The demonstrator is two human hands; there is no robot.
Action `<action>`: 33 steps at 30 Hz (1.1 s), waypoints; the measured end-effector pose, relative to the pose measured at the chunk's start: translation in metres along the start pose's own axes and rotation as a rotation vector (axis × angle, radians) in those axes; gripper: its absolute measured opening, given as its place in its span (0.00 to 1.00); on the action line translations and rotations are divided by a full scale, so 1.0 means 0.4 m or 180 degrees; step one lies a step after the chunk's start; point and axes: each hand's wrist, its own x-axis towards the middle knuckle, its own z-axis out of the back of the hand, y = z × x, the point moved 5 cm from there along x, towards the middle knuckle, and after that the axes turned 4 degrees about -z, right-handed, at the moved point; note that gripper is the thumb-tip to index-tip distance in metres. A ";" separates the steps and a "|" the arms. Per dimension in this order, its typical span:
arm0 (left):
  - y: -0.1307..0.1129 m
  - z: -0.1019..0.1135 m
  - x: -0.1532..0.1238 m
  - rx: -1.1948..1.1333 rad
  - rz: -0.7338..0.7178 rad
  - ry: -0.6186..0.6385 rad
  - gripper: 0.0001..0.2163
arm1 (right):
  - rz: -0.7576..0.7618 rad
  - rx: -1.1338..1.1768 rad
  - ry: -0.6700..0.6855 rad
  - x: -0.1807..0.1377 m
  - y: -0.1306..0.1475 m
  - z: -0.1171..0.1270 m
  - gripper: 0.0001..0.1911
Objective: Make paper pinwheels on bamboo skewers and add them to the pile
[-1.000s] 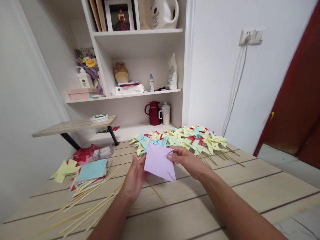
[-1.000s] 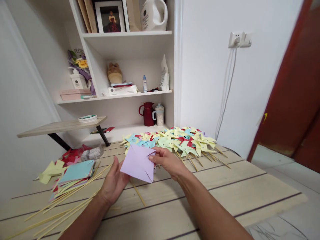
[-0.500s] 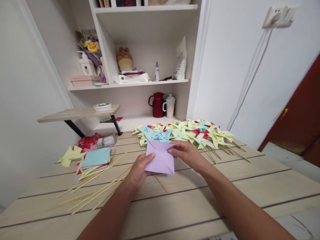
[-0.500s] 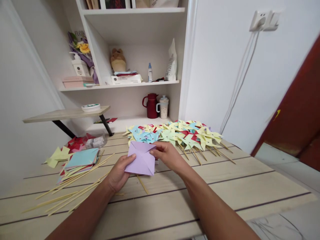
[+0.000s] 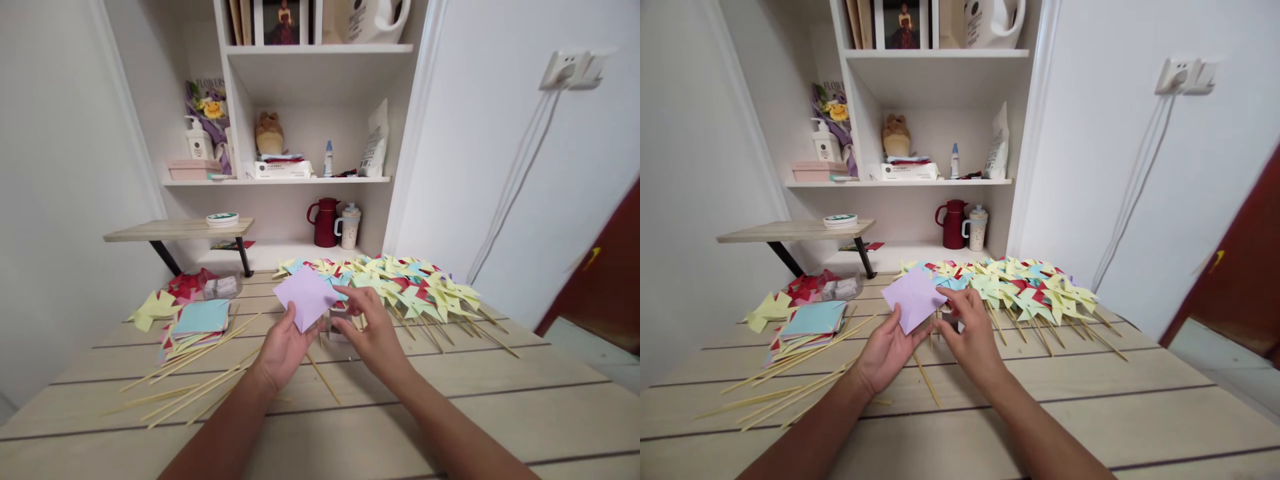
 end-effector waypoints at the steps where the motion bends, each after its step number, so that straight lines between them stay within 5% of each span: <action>1: -0.001 0.000 0.000 -0.0040 0.0001 0.0013 0.19 | 0.0076 -0.0086 -0.0019 -0.005 0.005 -0.007 0.23; 9: 0.023 -0.030 -0.015 -0.0156 0.0145 0.0261 0.18 | 0.0263 -0.0437 0.0022 -0.026 0.010 -0.040 0.25; 22: 0.028 -0.061 -0.027 -0.0244 0.0219 0.0541 0.18 | 0.0270 -0.0323 -0.0045 -0.028 0.020 -0.038 0.07; 33: 0.032 -0.049 -0.036 0.0239 0.0217 0.0698 0.11 | -0.0306 0.0153 -0.0097 -0.011 -0.001 -0.025 0.04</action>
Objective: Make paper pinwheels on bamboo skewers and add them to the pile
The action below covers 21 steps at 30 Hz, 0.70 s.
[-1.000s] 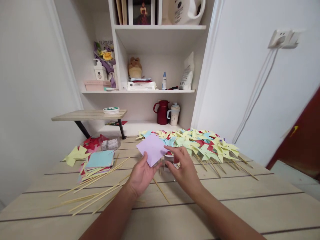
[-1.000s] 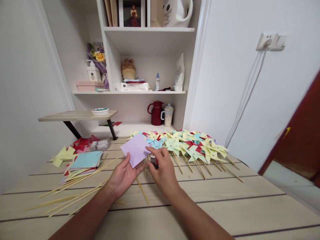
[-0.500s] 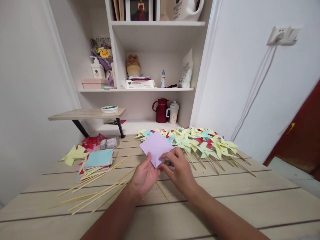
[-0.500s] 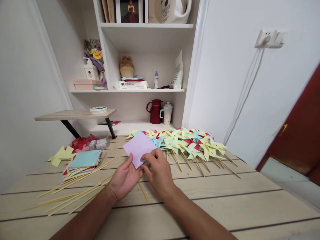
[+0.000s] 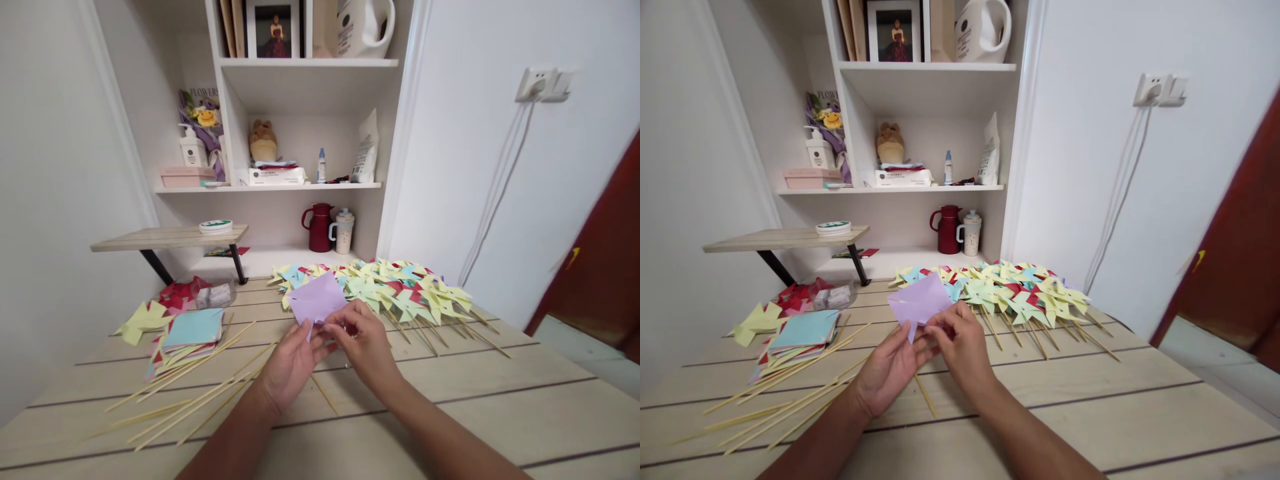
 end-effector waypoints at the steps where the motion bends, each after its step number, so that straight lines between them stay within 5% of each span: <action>1: 0.000 0.002 -0.001 0.0049 -0.0006 0.0002 0.11 | -0.0062 0.0042 -0.0016 0.001 -0.002 0.001 0.04; 21: -0.004 0.007 0.000 0.1379 -0.0500 -0.0458 0.16 | -0.0249 0.0097 -0.0071 0.003 -0.006 0.004 0.05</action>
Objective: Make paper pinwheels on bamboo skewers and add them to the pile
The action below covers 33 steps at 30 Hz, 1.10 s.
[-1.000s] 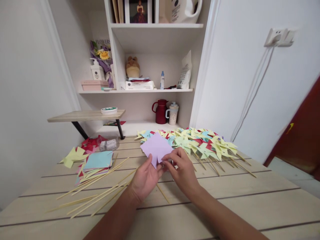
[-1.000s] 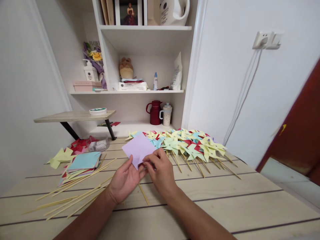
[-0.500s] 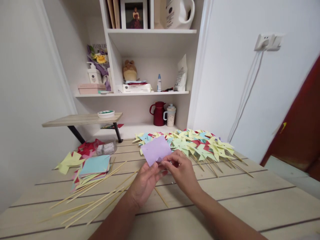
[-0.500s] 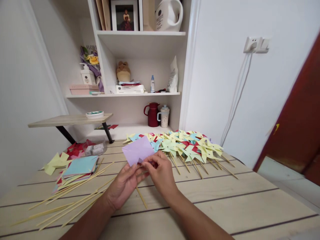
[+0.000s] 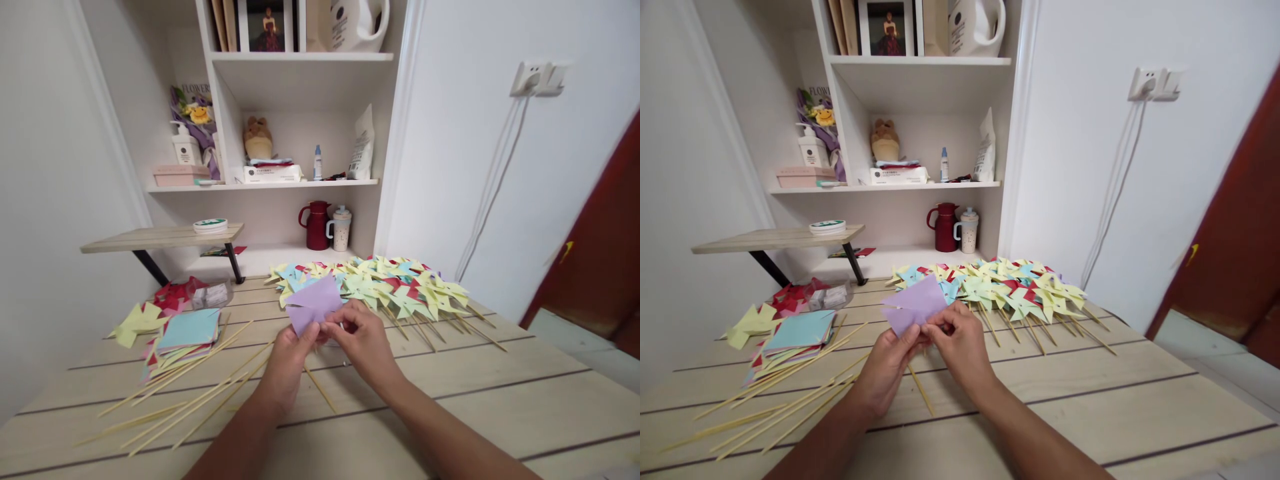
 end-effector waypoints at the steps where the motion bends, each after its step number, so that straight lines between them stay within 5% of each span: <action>1: 0.001 0.003 0.000 0.0086 0.0004 -0.0024 0.16 | -0.0016 0.0003 0.0004 0.000 -0.001 0.000 0.06; 17: -0.010 0.037 0.006 0.0767 -0.0143 -0.0578 0.17 | -0.0070 -0.0020 0.0037 0.001 0.005 0.010 0.04; 25: -0.036 0.046 0.007 0.1702 -0.0239 -0.0479 0.18 | 0.0439 -0.0320 -0.0644 0.033 0.026 0.114 0.28; 28: -0.035 0.026 0.003 0.2053 -0.0281 -0.0197 0.15 | 0.0527 -0.0379 -0.0243 0.043 0.029 0.112 0.33; 33: -0.037 0.013 -0.001 0.2079 -0.0378 -0.0076 0.12 | 0.0658 -0.0448 0.0548 0.039 0.038 0.083 0.22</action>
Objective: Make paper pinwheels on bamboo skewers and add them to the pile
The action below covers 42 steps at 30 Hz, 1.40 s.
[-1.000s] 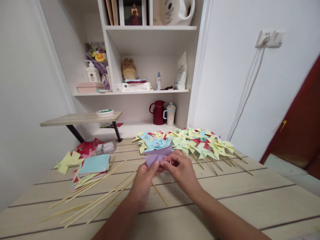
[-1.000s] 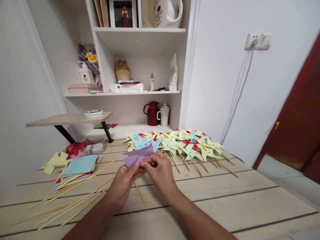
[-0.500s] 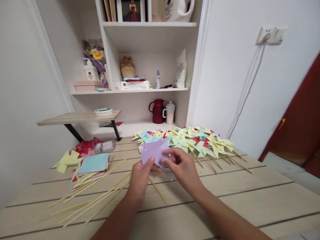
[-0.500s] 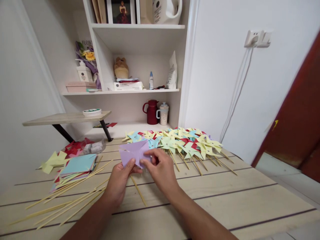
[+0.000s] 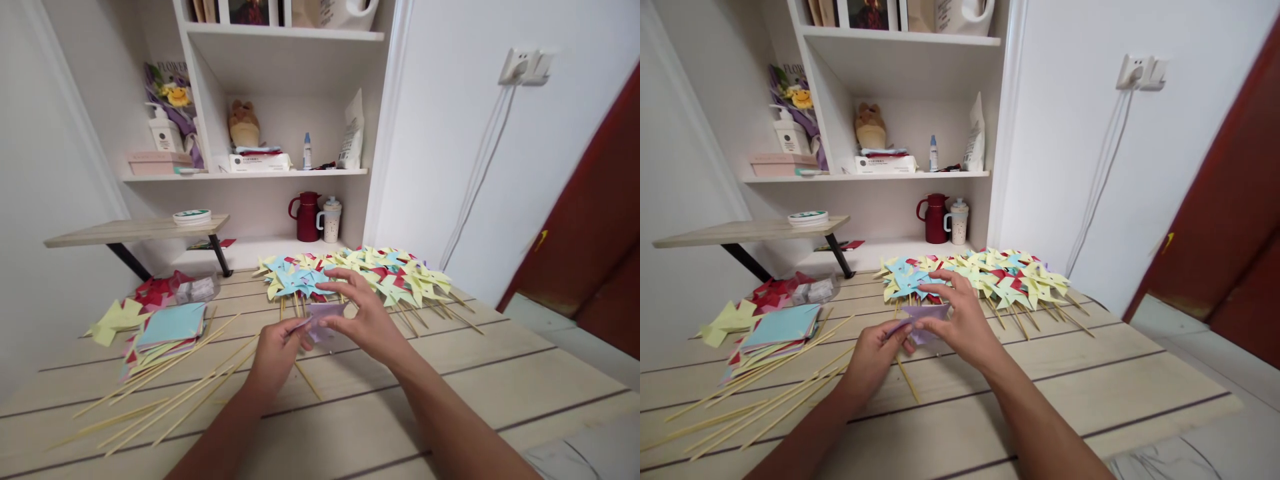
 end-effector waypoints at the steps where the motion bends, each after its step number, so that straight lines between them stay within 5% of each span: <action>1: -0.001 0.002 0.000 -0.0038 -0.0003 -0.0028 0.11 | 0.0012 -0.0029 0.0029 0.000 0.001 -0.003 0.20; 12: -0.001 0.009 -0.001 -0.0066 -0.0039 -0.0144 0.10 | -0.0264 0.0179 0.0105 0.003 -0.016 -0.018 0.02; 16: 0.002 0.021 0.004 -0.0473 -0.0001 -0.0393 0.12 | -0.1369 0.0929 0.0137 -0.006 -0.053 -0.039 0.08; 18: 0.010 0.032 0.010 -0.0943 0.0031 -0.0569 0.21 | -0.1944 0.1664 0.0053 -0.016 -0.074 -0.056 0.13; 22: 0.032 0.038 0.017 -0.1391 0.0277 -0.0635 0.26 | -0.2354 0.2711 -0.0265 -0.025 -0.090 -0.080 0.17; 28: 0.025 -0.013 0.008 -0.1618 0.0331 0.0147 0.19 | -0.2486 0.2883 -0.0324 -0.037 -0.082 -0.111 0.18; 42: 0.042 0.003 0.000 -0.1532 0.0654 -0.0476 0.16 | -0.2272 0.2645 -0.0063 -0.041 -0.072 -0.132 0.18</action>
